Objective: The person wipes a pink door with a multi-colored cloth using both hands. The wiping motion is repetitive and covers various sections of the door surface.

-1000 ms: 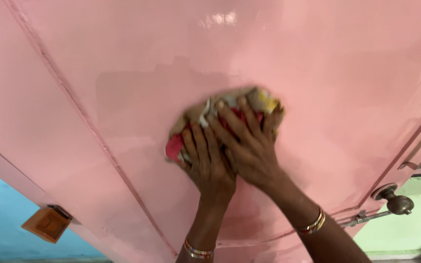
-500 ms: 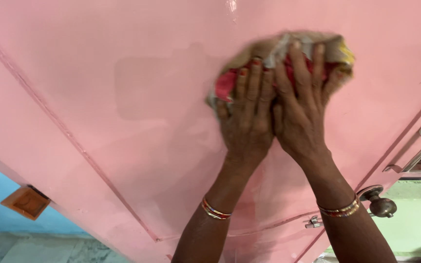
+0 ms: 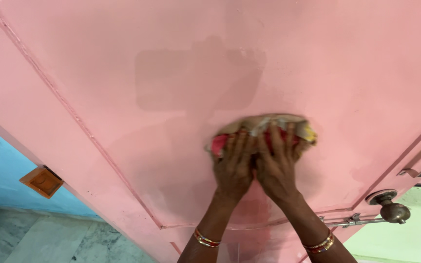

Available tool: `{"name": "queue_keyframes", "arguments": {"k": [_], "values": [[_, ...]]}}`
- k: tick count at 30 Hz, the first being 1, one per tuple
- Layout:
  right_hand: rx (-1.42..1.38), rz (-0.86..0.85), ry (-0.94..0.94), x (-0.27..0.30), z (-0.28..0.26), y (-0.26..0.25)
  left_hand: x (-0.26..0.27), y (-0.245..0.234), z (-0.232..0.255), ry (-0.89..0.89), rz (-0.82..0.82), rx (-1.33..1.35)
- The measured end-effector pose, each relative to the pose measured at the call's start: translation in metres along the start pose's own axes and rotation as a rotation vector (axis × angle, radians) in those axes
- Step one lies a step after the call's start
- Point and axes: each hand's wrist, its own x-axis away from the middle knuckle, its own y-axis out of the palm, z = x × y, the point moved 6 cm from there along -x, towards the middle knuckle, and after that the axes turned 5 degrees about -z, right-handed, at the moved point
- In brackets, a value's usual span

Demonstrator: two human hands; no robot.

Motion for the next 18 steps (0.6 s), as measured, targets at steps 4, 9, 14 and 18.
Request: {"name": "queue_keyframes", "arguments": {"k": [4, 9, 14, 18], "values": [[0.0, -0.029, -0.117, -0.036, -0.029, -0.001, -0.002, -0.015, -0.025, -0.134, 0.065, -0.072], [0.035, 0.011, -0.159, -0.076, -0.023, -0.025, -0.046, -0.022, -0.008, -0.174, 0.12, -0.11], [0.031, -0.002, -0.094, -0.08, 0.006, -0.044, -0.076, -0.019, 0.026, -0.08, 0.137, -0.087], [0.037, 0.07, -0.018, -0.062, 0.035, -0.055, -0.082, -0.009, 0.048, -0.017, 0.095, -0.027]]}}
